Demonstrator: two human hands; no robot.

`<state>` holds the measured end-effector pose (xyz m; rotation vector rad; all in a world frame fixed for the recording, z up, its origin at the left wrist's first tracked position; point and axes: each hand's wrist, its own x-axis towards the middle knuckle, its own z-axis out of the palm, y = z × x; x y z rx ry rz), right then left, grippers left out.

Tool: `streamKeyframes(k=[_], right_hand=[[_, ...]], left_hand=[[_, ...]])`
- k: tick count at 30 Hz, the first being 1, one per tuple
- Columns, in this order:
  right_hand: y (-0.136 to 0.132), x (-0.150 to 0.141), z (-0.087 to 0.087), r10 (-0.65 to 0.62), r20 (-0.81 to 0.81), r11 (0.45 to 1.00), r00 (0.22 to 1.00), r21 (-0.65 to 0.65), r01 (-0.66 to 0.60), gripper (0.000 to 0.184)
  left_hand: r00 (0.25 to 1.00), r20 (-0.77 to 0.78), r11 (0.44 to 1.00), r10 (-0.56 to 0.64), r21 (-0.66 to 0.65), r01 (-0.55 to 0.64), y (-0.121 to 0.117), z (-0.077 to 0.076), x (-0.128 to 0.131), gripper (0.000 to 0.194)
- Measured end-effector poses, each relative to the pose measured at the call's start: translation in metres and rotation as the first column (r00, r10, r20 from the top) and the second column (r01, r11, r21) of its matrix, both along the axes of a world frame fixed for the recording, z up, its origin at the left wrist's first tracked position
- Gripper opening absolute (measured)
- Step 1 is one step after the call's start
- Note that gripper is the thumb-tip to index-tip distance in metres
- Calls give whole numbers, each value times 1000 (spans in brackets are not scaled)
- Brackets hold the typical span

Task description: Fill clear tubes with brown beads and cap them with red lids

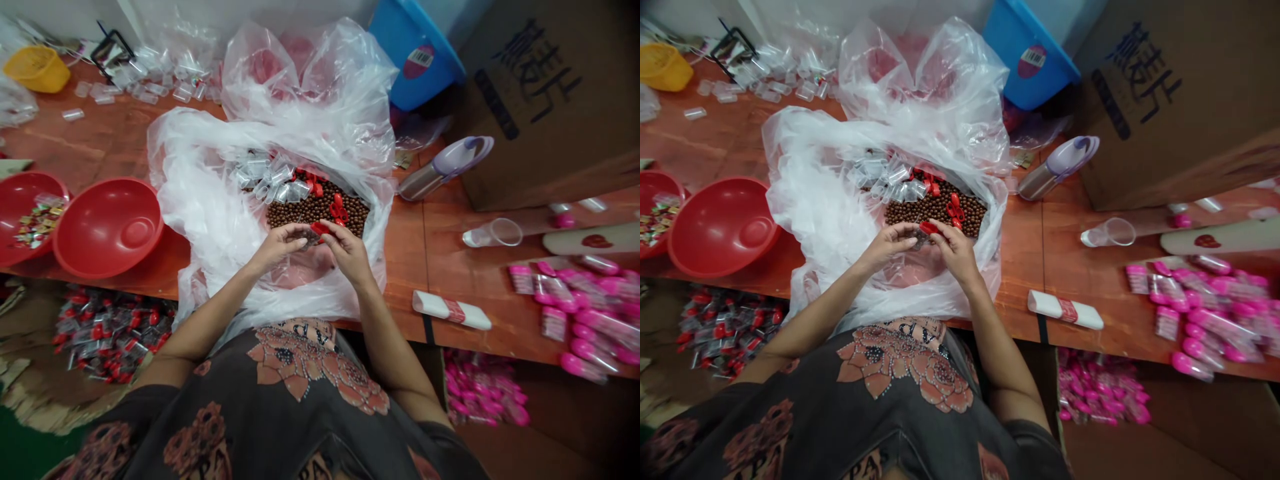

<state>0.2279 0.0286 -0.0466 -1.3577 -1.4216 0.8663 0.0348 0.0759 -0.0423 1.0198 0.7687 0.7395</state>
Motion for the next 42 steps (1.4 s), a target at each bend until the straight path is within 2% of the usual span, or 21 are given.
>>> streamKeyframes(k=[4, 9, 13, 16, 19, 23, 28, 30, 34, 37, 42], right_hand=[[-4, -3, 3, 11, -57, 1000, 998, 14, -10, 31], [-8, 2, 1, -46, 118, 981, 992, 192, 22, 37], [-11, 4, -4, 26, 306, 949, 952, 290, -119, 42], [-14, 6, -6, 88, 342, 930, 936, 307, -199, 41], [-17, 7, -6, 72, 309, 926, 948, 332, -179, 36], [-20, 10, -9, 70, 297, 939, 952, 303, -164, 28], [-21, 12, -12, 89, 268, 942, 959, 291, -169, 27], [-22, 9, -10, 72, 217, 948, 973, 287, -135, 27], [-27, -4, -5, -30, 50, 961, 998, 276, 15, 25], [-30, -11, -2, -84, -22, 971, 996, 222, 86, 21], [-33, -10, 0, -98, -64, 972, 993, 207, 110, 19]], left_hand=[[999, -22, 1000, 26, -5, -27, -3, -1, -1, 40], [999, -32, 999, 27, -27, -28, -6, 0, -2, 35], [1000, 6, 997, -3, -79, 4, -6, 2, -3, 38], [999, 26, 994, -22, -107, 24, -7, 4, -4, 36], [998, 42, 994, -35, -99, 39, -8, 5, -5, 38], [998, 32, 998, -61, -7, 61, -11, 7, -3, 53], [995, -32, 995, -94, 34, 95, -16, 14, 1, 53], [995, -69, 993, -72, 92, 78, -16, 15, 2, 51], [991, -134, 964, 13, 264, 23, -13, 11, 1, 48], [987, -163, 956, -3, 289, 51, -11, 9, 0, 48], [984, -175, 946, -40, 311, 93, -10, 12, 1, 45]])
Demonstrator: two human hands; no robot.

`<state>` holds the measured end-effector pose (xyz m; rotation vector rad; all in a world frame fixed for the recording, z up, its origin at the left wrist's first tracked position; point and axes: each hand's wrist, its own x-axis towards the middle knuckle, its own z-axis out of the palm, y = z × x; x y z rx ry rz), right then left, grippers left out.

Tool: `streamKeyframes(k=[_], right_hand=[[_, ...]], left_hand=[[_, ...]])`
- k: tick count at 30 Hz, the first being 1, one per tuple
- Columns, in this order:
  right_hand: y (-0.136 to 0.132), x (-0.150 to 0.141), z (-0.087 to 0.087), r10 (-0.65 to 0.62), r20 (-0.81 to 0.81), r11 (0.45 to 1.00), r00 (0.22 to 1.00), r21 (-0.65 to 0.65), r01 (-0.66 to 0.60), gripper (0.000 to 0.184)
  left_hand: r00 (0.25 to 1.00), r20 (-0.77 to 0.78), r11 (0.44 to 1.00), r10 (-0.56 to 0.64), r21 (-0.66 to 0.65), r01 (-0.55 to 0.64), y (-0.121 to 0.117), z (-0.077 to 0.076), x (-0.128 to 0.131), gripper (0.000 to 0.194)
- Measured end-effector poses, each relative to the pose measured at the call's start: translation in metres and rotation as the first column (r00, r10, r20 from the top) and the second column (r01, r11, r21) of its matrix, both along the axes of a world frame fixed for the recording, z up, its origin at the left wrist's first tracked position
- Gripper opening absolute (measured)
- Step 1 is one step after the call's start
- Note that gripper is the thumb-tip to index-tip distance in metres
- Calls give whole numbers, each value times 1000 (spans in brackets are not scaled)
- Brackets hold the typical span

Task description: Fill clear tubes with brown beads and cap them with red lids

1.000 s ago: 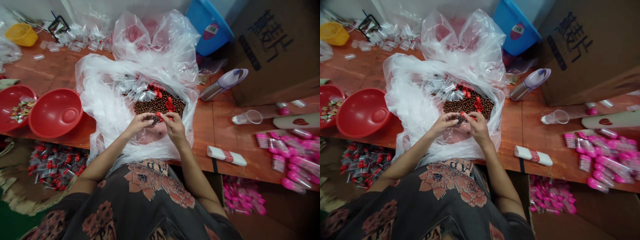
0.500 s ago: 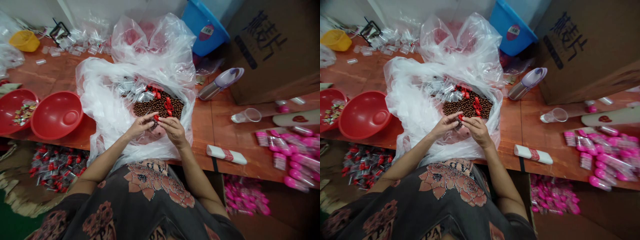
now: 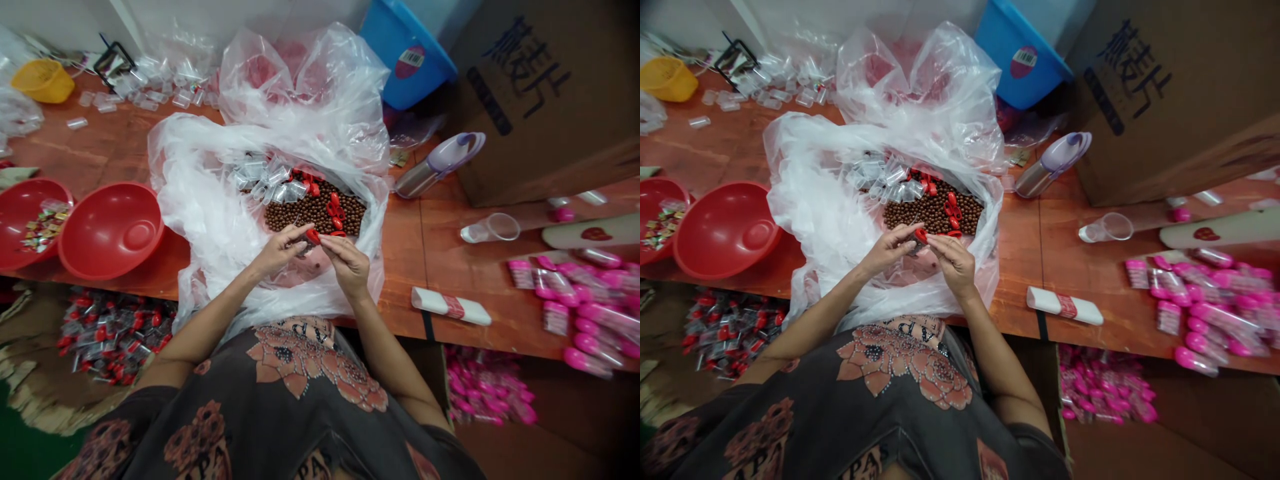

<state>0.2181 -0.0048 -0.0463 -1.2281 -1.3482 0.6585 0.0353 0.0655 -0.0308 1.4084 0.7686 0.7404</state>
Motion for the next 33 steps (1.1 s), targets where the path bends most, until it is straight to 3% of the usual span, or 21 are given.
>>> streamKeyframes(k=[4, 9, 14, 17, 20, 23, 27, 33], right_hand=[[-2, 2, -3, 5, 33, 999, 999, 48, -7, 24], [0, 4, -14, 30, 227, 986, 973, 152, -66, 26], [2, 0, -14, 54, 315, 976, 947, 182, -116, 25], [3, -7, -13, 76, 167, 993, 983, 74, -90, 30], [6, -14, -13, -65, -115, 996, 991, -70, 57, 39], [10, -16, -10, -125, -183, 980, 975, -176, 92, 20], [13, -15, -2, 2, 105, 996, 994, -92, 8, 16], [8, -16, -8, 111, 496, 989, 861, 31, -146, 43]], left_hand=[[1000, 15, 1000, -11, -23, 11, -2, -1, 3, 41], [994, 107, 987, -28, -154, 45, -7, -12, 7, 48], [971, 235, 958, 50, -286, 20, -15, -19, 10, 45], [965, 237, 911, 115, -412, -7, -20, -18, 12, 39], [968, 190, 865, 164, -500, -49, -23, -14, 14, 37], [974, 138, 866, 178, -493, -89, -22, -13, 16, 39], [971, 131, 889, 199, -441, -123, -18, -15, 16, 44], [950, 171, 844, 262, -517, -140, -15, -10, 13, 48]])
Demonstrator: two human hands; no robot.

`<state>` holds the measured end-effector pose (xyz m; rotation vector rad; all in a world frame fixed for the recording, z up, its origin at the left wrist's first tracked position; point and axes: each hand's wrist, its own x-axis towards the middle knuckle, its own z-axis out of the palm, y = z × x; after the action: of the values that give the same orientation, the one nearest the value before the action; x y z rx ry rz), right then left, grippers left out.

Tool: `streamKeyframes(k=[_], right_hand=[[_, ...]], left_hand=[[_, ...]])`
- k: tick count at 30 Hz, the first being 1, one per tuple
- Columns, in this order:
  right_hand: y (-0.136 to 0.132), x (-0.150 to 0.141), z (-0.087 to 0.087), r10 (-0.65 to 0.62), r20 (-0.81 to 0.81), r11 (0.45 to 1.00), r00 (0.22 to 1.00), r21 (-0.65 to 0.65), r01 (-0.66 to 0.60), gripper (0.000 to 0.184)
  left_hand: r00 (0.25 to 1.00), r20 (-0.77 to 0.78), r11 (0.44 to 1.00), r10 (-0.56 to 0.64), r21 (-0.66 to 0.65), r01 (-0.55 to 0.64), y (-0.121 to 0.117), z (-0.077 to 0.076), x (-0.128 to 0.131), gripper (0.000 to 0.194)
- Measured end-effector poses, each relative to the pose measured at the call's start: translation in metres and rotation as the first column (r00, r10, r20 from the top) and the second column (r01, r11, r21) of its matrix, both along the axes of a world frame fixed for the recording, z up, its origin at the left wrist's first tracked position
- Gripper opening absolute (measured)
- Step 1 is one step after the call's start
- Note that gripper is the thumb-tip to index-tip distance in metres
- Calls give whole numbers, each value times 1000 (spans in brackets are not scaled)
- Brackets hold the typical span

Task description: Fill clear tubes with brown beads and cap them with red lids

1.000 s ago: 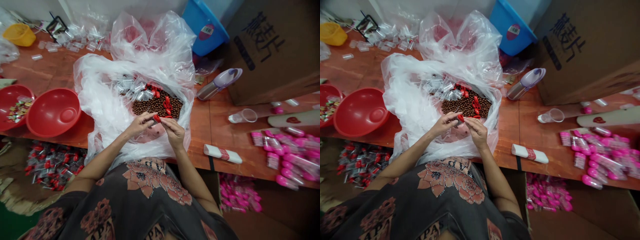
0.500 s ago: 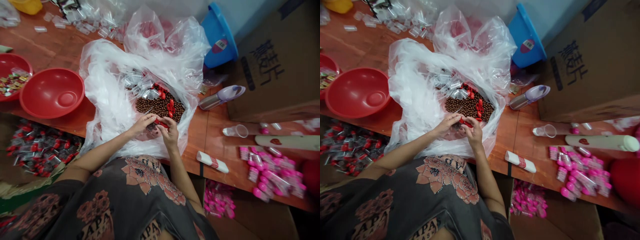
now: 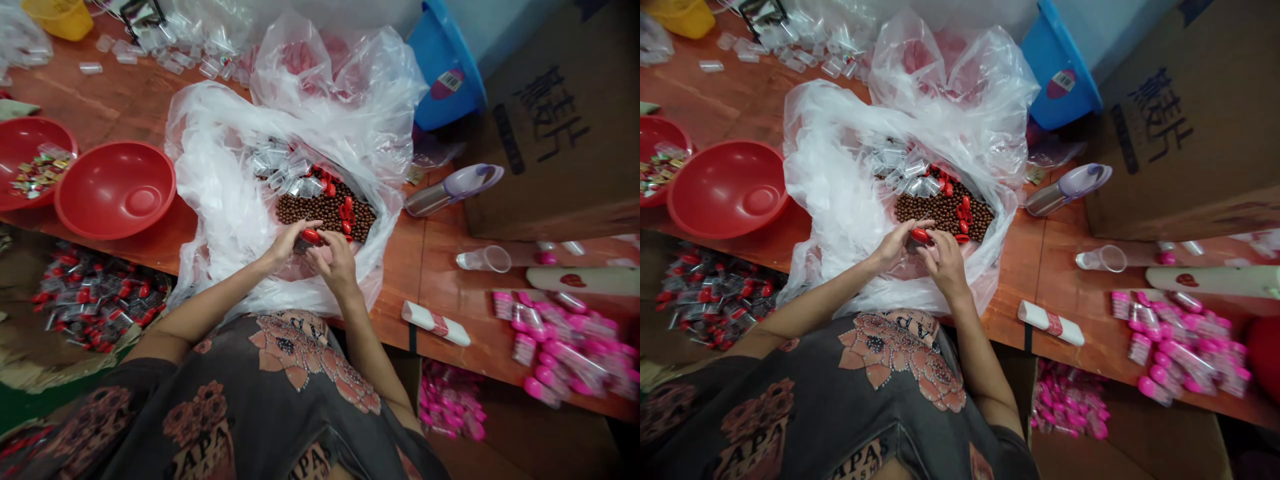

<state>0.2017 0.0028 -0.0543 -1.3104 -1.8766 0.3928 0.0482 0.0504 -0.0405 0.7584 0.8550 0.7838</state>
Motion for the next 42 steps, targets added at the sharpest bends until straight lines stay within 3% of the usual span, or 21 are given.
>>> streamKeyframes(k=[3, 6, 11, 16, 22, 29, 33, 35, 38, 40, 42], right_hand=[[0, -3, -7, 41, 111, 997, 993, 61, -48, 63], [3, -5, -8, 68, 180, 990, 981, 108, -89, 70], [13, -6, 0, 90, 295, 994, 951, 29, -103, 69], [19, -11, 2, 105, 271, 993, 957, 27, -117, 66], [19, -21, 11, 140, 303, 990, 943, -43, -133, 67], [25, -26, 24, 207, 433, 977, 877, -54, -204, 52], [23, -31, 24, 208, 465, 977, 860, -63, -202, 58], [18, -36, 24, 189, 451, 981, 872, -60, -182, 66], [11, -40, 21, 214, 387, 977, 897, -65, -205, 83], [8, -38, 15, 269, 342, 963, 900, -87, -255, 85], [9, -32, 6, 317, 319, 948, 893, -123, -293, 71]], left_hand=[[1000, -8, 999, -6, -48, 6, -1, 2, 2, 51], [1000, -30, 998, 4, -64, -6, -3, -2, 5, 48], [998, -53, 998, 32, -61, -35, -3, -4, 3, 48], [999, 0, 991, -33, -133, 32, -1, 3, -2, 48], [993, -56, 981, 106, -156, -114, -8, 5, -2, 37], [989, -29, 976, 142, -163, -144, -12, 14, -8, 43], [992, -69, 981, 110, -151, -119, -15, 17, -10, 47], [988, -110, 990, 105, -84, -115, -16, 23, -17, 48], [964, -215, 982, 155, 142, -126, -16, 40, -48, 46], [900, -316, 924, 301, 331, -193, -17, 55, -85, 43], [754, -419, 825, 506, 490, -282, -20, 65, -131, 41]])
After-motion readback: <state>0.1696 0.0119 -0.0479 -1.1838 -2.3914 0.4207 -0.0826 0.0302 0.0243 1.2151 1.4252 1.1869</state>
